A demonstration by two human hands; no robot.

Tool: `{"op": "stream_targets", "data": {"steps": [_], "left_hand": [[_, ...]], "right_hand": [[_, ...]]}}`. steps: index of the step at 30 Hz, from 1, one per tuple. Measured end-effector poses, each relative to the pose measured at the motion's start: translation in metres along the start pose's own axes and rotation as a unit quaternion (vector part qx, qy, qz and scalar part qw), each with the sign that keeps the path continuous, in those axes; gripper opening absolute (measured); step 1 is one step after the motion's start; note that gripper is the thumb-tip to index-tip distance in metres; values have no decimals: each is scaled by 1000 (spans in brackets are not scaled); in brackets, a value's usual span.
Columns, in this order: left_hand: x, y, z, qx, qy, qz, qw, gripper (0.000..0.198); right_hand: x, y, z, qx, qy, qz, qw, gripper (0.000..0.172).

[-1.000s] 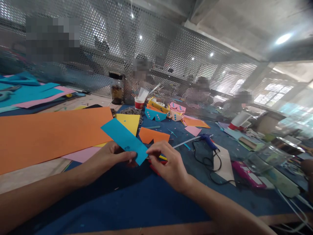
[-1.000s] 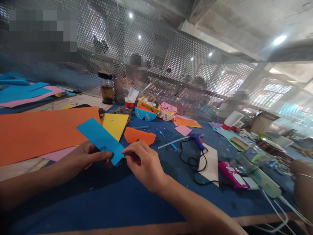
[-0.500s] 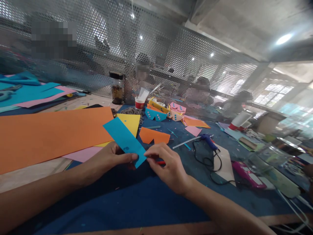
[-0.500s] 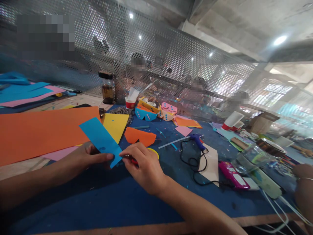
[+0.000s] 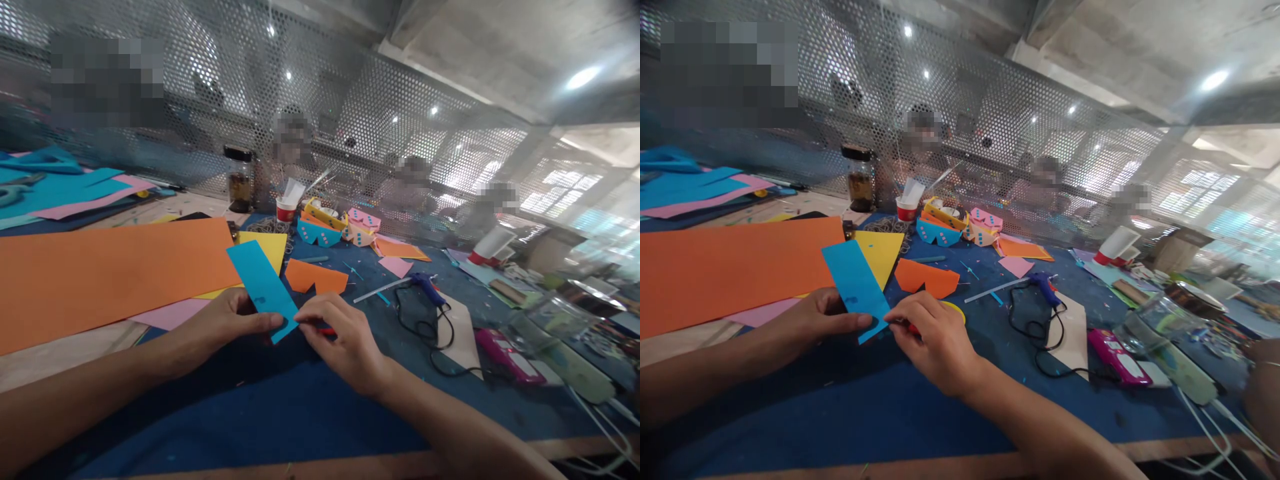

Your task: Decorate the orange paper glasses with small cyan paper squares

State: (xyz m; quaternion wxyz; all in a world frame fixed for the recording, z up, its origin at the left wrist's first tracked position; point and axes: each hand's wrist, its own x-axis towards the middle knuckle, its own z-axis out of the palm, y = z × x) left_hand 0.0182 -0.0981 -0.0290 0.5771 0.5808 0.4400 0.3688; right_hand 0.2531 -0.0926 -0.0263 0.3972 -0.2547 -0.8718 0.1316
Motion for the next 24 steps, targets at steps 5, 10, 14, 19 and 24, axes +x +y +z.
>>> {"op": "stream_targets", "data": {"steps": [5, 10, 14, 19, 24], "left_hand": [[-1, 0, 0, 17, 20, 1, 1000, 30], [0, 0, -1, 58, 46, 5, 997, 31], [0, 3, 0, 39, 11, 22, 999, 30], [-1, 5, 0, 27, -4, 40, 999, 24], [2, 2, 0, 42, -3, 40, 998, 27]], "right_hand": [[0, 0, 0, -4, -11, -2, 1000, 14], [0, -1, 0, -12, -10, -4, 1000, 14], [1, -1, 1, -17, -1, -4, 1000, 14], [0, 0, 0, -22, 3, -10, 1000, 14], [-1, 1, -1, -41, -4, -20, 999, 14]]}}
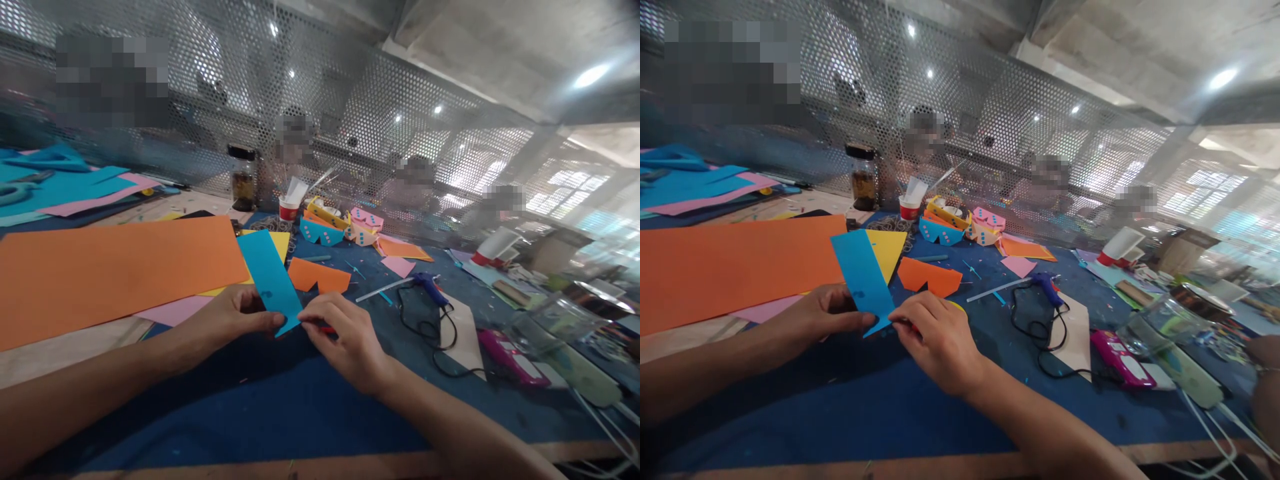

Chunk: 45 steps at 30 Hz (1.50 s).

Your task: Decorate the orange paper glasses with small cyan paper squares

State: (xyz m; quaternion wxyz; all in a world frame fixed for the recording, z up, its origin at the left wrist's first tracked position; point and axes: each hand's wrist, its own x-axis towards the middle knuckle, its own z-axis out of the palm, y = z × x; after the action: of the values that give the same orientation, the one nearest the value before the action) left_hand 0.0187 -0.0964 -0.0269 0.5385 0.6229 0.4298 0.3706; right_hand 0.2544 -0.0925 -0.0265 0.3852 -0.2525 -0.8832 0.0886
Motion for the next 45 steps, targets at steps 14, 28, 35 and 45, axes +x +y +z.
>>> {"op": "stream_targets", "data": {"steps": [14, 28, 35, 45], "left_hand": [[0, -6, -2, -1, 9, 10, 1000, 19], [-2, 6, 3, 24, 34, -4, 999, 16], [0, 1, 2, 12, 18, 16, 1000, 18], [-1, 2, 2, 37, 44, 20, 998, 18]], "right_hand": [[-1, 1, -1, -44, -18, -33, 998, 14], [-1, 2, -1, -41, -3, -48, 998, 13], [-1, 1, -2, -48, 4, -46, 998, 12], [-1, 1, -3, -52, -8, -38, 998, 12]]}}
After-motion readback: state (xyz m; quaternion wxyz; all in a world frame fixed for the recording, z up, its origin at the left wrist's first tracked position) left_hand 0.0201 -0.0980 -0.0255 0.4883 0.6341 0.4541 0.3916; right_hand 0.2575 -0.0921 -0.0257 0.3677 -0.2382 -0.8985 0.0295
